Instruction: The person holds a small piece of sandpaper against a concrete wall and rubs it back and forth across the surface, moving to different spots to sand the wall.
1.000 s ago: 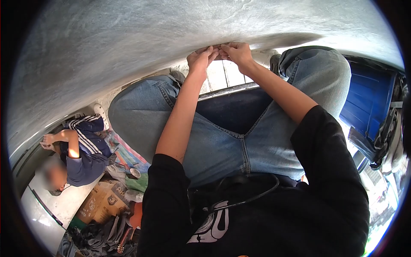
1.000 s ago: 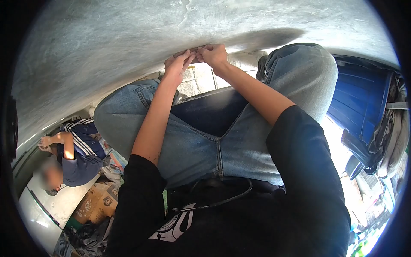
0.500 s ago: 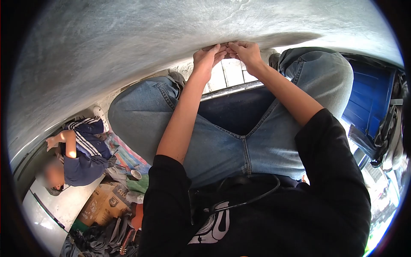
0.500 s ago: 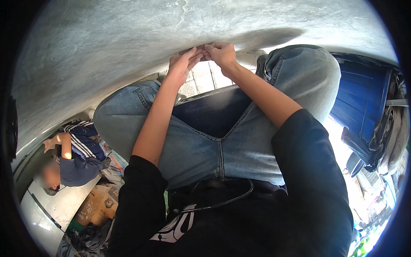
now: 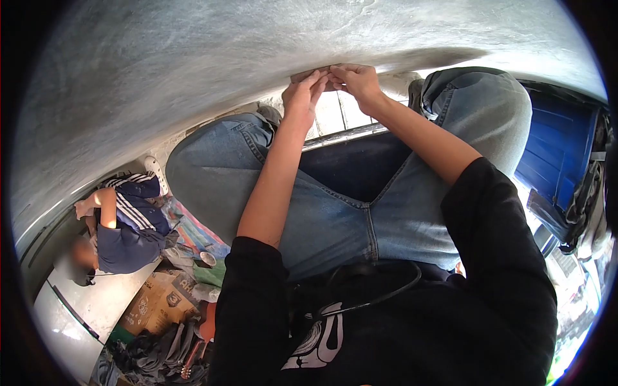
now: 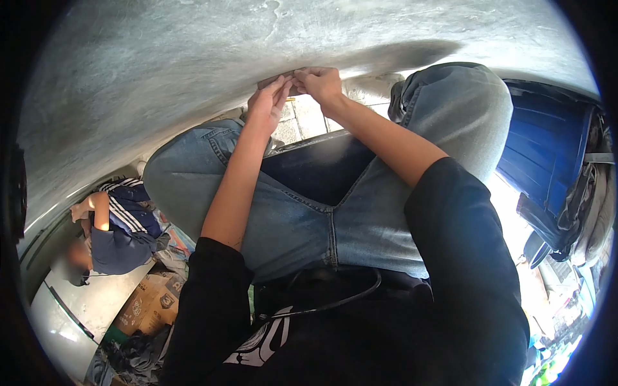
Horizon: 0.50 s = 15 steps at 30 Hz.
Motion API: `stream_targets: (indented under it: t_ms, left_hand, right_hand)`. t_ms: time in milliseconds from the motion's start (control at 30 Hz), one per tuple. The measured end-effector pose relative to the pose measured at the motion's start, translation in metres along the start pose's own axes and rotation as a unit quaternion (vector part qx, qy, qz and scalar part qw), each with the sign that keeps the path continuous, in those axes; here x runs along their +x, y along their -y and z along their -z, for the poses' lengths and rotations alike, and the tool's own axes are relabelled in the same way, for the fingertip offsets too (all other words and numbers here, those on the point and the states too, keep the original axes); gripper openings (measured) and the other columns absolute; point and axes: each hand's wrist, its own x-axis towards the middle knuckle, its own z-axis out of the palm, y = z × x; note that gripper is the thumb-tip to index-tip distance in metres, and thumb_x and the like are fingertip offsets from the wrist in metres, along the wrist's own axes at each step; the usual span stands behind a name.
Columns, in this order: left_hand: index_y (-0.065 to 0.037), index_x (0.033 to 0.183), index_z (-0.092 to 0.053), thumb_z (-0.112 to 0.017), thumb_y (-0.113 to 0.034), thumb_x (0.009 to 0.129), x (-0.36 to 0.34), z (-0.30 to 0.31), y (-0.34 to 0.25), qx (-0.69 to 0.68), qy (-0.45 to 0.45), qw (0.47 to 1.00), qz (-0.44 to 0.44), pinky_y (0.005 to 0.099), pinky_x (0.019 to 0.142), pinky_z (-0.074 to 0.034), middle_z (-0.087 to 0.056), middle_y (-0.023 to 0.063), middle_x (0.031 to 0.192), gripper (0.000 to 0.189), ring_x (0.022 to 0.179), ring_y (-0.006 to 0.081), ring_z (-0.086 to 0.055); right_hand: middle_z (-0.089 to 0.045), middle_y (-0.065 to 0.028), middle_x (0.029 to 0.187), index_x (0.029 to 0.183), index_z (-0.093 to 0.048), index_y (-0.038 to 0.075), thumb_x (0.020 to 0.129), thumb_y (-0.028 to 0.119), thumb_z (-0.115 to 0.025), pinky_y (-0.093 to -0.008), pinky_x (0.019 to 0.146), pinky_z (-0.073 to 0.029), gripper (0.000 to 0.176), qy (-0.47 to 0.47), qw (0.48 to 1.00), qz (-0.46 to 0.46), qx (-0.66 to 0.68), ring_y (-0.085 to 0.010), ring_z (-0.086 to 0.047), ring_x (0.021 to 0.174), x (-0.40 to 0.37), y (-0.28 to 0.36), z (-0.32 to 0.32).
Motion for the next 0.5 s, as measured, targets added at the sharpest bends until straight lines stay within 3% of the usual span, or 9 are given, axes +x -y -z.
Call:
stream_targets:
  t_ms: [133,267,333,400,500]
  left_hand:
    - [0.002,0.098,-0.052,-0.059,-0.008,0.078,-0.003,-0.009,0.008,-0.063,0.029,0.997,0.045,0.0180,0.076,-0.046,-0.057,0.0122,0.100,0.023,0.091,0.0163,-0.056]
    - [0.003,0.097,-0.051,-0.060,-0.009,0.077,-0.003,-0.013,0.009,0.000,0.074,0.997,0.034,0.0201,0.077,-0.045,-0.056,0.0125,0.100,0.026,0.094,0.0183,-0.055]
    - [0.004,0.096,-0.052,-0.060,-0.008,0.076,-0.002,-0.009,0.005,0.025,0.061,0.998,0.009,0.0204,0.077,-0.045,-0.057,0.0125,0.099,0.024,0.094,0.0188,-0.055]
    - [0.004,0.096,-0.051,-0.060,-0.006,0.075,-0.001,-0.001,-0.005,0.028,0.048,0.998,0.004,0.0200,0.076,-0.046,-0.057,0.0127,0.098,0.025,0.094,0.0197,-0.056]
    - [0.006,0.098,-0.049,-0.060,-0.003,0.074,-0.003,0.006,-0.012,0.044,0.002,0.999,-0.013,0.0197,0.075,-0.046,-0.057,0.0137,0.098,0.027,0.092,0.0212,-0.057]
  right_hand:
    - [-0.061,-0.0111,0.078,0.083,-0.060,-0.006,0.077,0.009,-0.057,-0.0214,0.065,-0.047,0.016,0.003,1.000,0.013,0.009,-0.0131,-0.058,0.070,-0.011,0.011,0.018]
    - [-0.060,-0.0134,0.082,0.084,-0.058,-0.008,0.078,0.008,-0.055,-0.0231,0.068,-0.049,0.017,0.003,0.998,-0.022,0.054,-0.0155,-0.058,0.072,-0.017,0.020,0.028]
    - [-0.059,-0.0144,0.083,0.085,-0.057,-0.009,0.079,0.006,-0.055,-0.0236,0.069,-0.050,0.017,0.030,0.995,-0.034,0.089,-0.0166,-0.059,0.072,-0.015,0.020,0.026]
    - [-0.059,-0.0151,0.091,0.093,-0.055,-0.009,0.083,0.007,-0.050,-0.0265,0.078,-0.049,0.019,0.070,0.996,-0.038,0.045,-0.0178,-0.058,0.082,-0.010,0.017,0.015]
    - [-0.059,-0.0165,0.088,0.091,-0.055,-0.010,0.082,0.005,-0.051,-0.0256,0.075,-0.050,0.018,0.070,0.996,-0.034,0.040,-0.0184,-0.059,0.079,-0.006,0.011,-0.001]
